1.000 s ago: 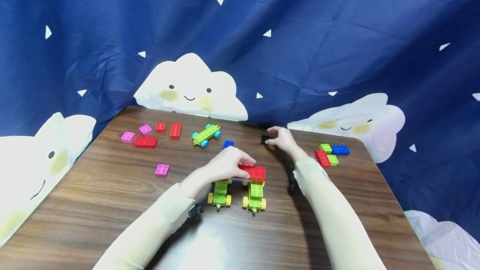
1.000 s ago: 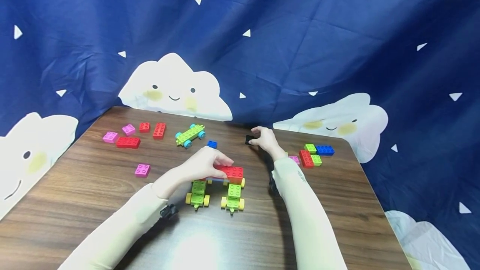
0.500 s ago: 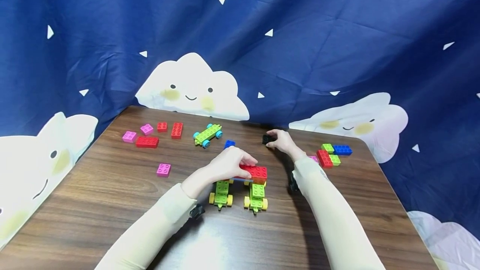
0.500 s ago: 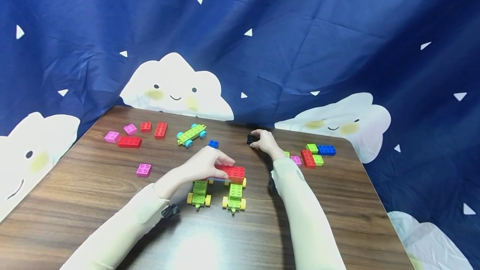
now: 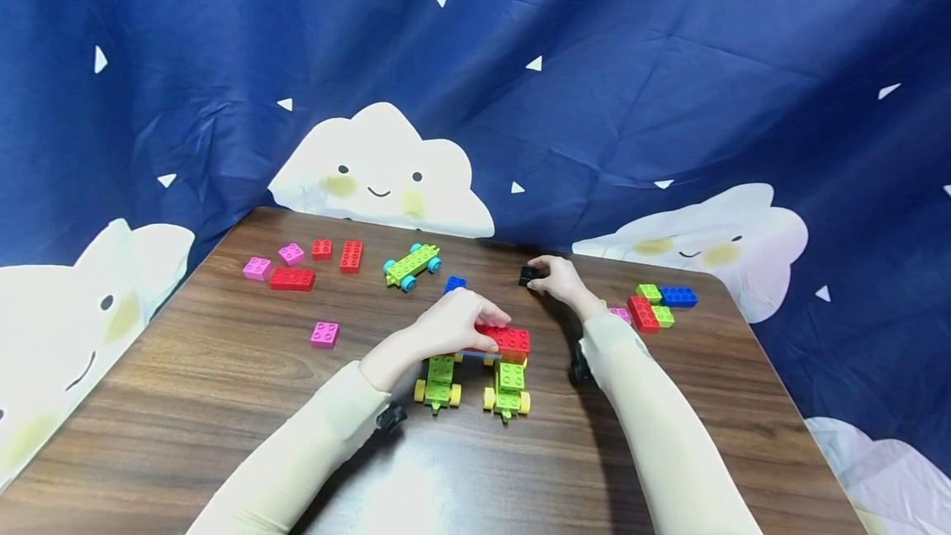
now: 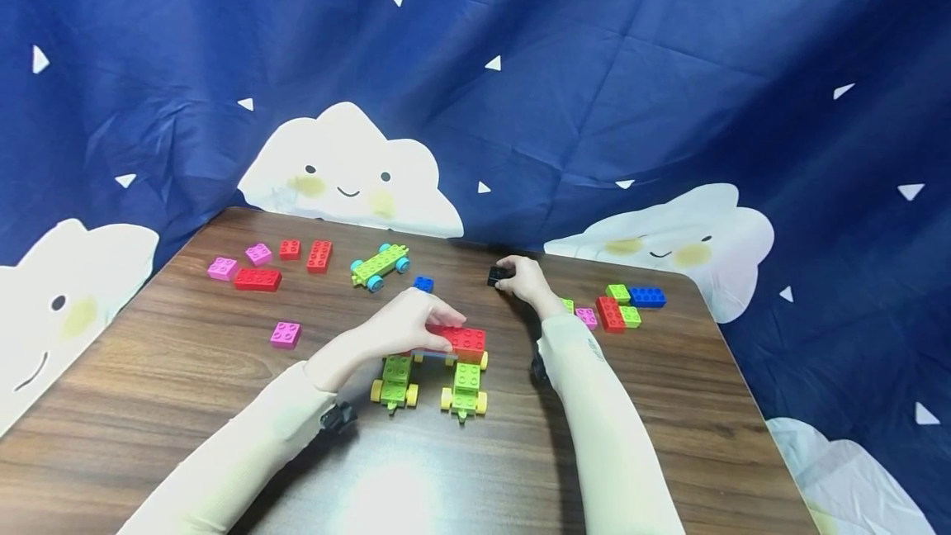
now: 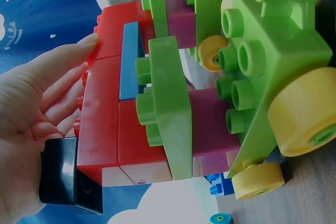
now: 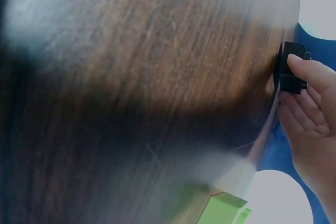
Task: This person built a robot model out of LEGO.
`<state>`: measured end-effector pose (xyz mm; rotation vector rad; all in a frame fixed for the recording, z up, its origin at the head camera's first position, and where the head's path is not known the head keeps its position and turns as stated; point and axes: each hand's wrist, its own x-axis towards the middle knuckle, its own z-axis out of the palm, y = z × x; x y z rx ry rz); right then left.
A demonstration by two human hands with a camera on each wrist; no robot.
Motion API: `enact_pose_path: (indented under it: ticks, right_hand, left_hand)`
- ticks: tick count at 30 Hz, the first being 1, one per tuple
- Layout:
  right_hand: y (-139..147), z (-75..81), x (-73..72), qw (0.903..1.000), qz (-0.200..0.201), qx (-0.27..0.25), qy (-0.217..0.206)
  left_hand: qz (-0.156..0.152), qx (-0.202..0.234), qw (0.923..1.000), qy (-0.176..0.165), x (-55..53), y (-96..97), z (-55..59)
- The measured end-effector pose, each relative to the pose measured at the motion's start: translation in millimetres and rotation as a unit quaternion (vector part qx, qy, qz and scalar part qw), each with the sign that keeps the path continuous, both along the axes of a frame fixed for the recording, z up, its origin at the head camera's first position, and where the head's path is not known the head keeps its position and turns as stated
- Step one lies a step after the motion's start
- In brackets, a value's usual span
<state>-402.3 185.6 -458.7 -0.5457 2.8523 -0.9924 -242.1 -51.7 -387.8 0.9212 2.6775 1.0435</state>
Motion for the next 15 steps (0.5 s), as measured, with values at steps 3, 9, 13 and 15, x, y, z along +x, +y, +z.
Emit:
enact_pose_path:
  ticks: [3,9,13,15]
  right_hand:
    - [4.0,0.6,0.3,0.9997,0.006,-0.023,0.012]
    - [10.7,0.7,-0.5,0.9953,0.036,-0.069,0.057]
    - [3.5,18.1,18.6,0.9966,0.003,-0.055,0.061]
    - [1.8,25.4,26.2,0.9962,-0.006,-0.056,0.065]
  left_hand:
    - [0.001,0.000,1.0000,0.001,-0.2,0.5,-0.5]
    - [0.002,0.001,1.0000,0.002,-0.5,1.0,-0.7]
    - [0.003,-0.002,1.0000,0.006,-0.8,0.9,-1.4]
    - [0.004,-0.001,1.0000,0.007,-1.1,0.9,-1.6]
